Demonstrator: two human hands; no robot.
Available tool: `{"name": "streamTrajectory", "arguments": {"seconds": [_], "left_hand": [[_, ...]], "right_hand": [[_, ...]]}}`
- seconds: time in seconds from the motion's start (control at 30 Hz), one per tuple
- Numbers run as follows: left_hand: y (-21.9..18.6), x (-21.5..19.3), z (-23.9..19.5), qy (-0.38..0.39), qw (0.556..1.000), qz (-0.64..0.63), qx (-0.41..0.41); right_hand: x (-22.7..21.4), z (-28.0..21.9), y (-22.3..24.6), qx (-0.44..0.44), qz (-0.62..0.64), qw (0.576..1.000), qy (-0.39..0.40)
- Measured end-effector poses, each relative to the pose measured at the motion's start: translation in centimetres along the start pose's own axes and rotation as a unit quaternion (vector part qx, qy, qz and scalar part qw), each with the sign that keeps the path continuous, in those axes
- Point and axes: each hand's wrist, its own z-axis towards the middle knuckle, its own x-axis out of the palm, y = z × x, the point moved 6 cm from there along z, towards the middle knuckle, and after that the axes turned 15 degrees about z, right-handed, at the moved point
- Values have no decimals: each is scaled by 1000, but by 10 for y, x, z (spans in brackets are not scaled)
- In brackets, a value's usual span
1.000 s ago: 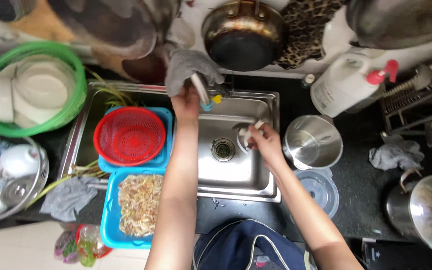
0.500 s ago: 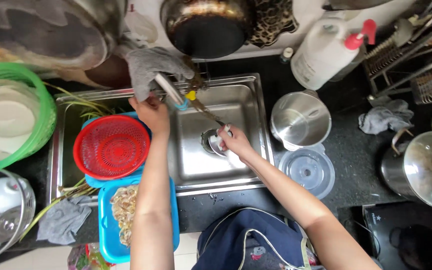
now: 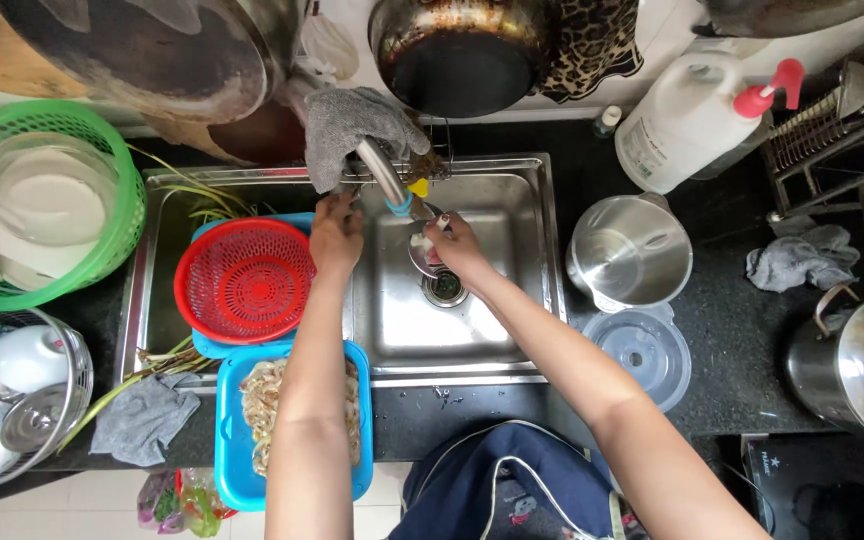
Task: The person disassembles a manual food chopper at the kitchen sink, rinsing the metal bowl, blade, and plastic lid under the tap and reassembling the blade and spindle. They then transfer dried shrimp from a blue tray into the chopper bowl and spoon salt from a jar over the shrimp.
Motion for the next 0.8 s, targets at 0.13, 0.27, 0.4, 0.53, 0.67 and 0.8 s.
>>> {"name": "streamTrajectory", "arguments": {"seconds": [0.13, 0.27, 0.4, 0.53, 0.67, 0.8], "left_hand": [[3, 7, 2, 20, 999, 20, -23], [12, 11, 2, 27, 998, 15, -49], [20, 16, -1, 13, 999, 28, -32], [5, 5, -7, 10, 999, 21, -25], [-21, 2, -29, -89, 994, 58, -37], [-3, 89, -59, 19, 983, -171, -67]], "right_hand": [[5, 7, 0, 2, -8, 1000, -4], [8, 9, 6, 8, -20, 1000, -15], [8, 17, 5, 12, -33, 999, -23], [10, 20, 3, 14, -40, 999, -23], [8, 31, -20, 36, -74, 996, -14], [9, 43, -63, 53, -83, 994, 39]]}}
